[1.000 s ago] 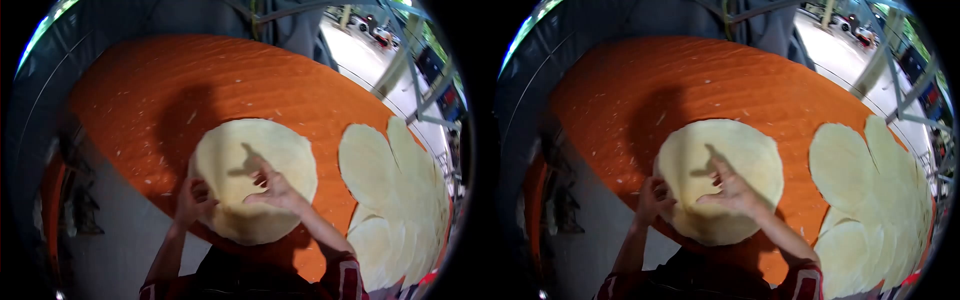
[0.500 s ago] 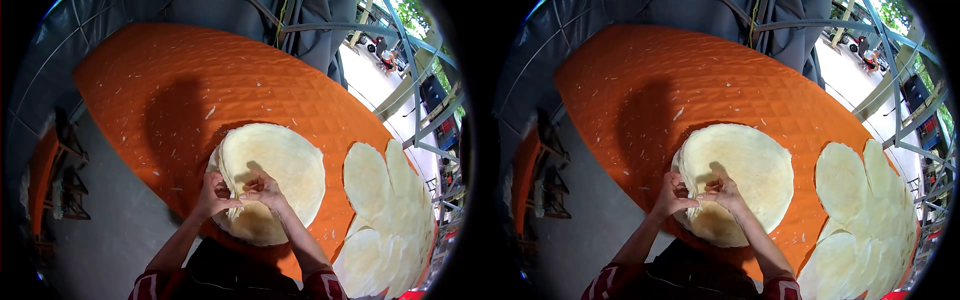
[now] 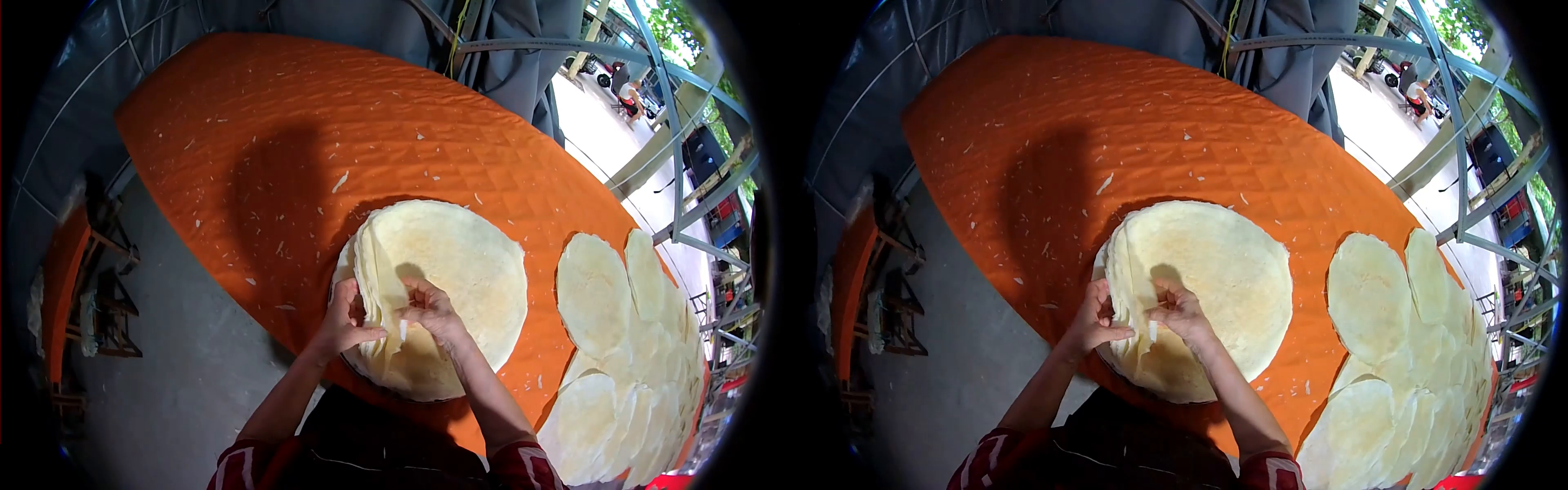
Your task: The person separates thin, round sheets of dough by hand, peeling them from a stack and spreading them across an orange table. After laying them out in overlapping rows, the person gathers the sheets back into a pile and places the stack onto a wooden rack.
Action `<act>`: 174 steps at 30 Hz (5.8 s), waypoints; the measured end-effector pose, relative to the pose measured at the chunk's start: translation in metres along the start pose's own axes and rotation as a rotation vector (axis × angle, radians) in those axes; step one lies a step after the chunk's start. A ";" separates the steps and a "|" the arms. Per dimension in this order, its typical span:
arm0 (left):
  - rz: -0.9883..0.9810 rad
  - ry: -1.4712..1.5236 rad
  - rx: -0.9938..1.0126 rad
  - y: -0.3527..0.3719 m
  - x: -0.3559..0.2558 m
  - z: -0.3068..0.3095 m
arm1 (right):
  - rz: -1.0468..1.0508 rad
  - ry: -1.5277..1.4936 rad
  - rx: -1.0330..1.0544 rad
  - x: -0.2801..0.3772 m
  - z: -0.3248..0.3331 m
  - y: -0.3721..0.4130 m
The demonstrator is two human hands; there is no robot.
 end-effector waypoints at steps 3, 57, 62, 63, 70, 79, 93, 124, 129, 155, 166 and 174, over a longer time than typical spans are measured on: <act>-0.069 -0.162 -0.015 0.000 -0.005 -0.002 | 0.069 0.031 -0.092 -0.001 -0.001 -0.004; 0.379 0.040 -0.401 -0.019 0.030 0.035 | -0.067 0.001 -0.405 0.168 0.172 0.044; 0.320 0.016 -0.445 -0.017 0.026 0.033 | 0.400 0.682 -0.537 0.365 0.225 0.049; 0.328 0.001 -0.435 -0.018 0.028 0.034 | 0.542 0.809 -0.599 0.410 0.226 0.066; 0.253 0.184 -0.331 -0.023 0.033 0.029 | 0.748 0.278 -1.105 0.477 0.445 0.162; 0.222 0.264 -0.117 -0.013 -0.030 -0.029 | 0.105 1.151 -1.115 0.193 0.548 0.027; 0.262 0.179 -0.092 -0.018 -0.006 -0.019 | 0.056 0.537 0.015 0.052 0.013 -0.004; 0.347 0.102 -0.457 -0.006 0.033 0.029 | 0.760 0.523 -0.980 0.458 0.406 0.089; 0.347 0.314 -0.243 -0.010 0.000 0.000 | -0.032 1.082 -1.202 0.255 0.462 0.020; 0.412 0.368 0.244 -0.036 0.010 -0.001 | 0.030 0.340 -0.075 0.041 -0.031 0.005; 0.390 0.066 0.156 -0.047 0.004 0.002 | 0.163 1.273 -0.365 0.038 -0.033 0.009; 0.504 0.211 -0.049 -0.050 0.034 0.029 | -0.051 0.538 -0.465 0.092 0.214 0.080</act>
Point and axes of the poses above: each hand's wrist, its own y-axis away from the middle knuckle, its own z-axis out of the back of the hand, x = y × z, the point moved 8 cm from there along -y, towards the middle knuckle, and after that the axes turned 10 degrees about -x, right-handed, at the moved point
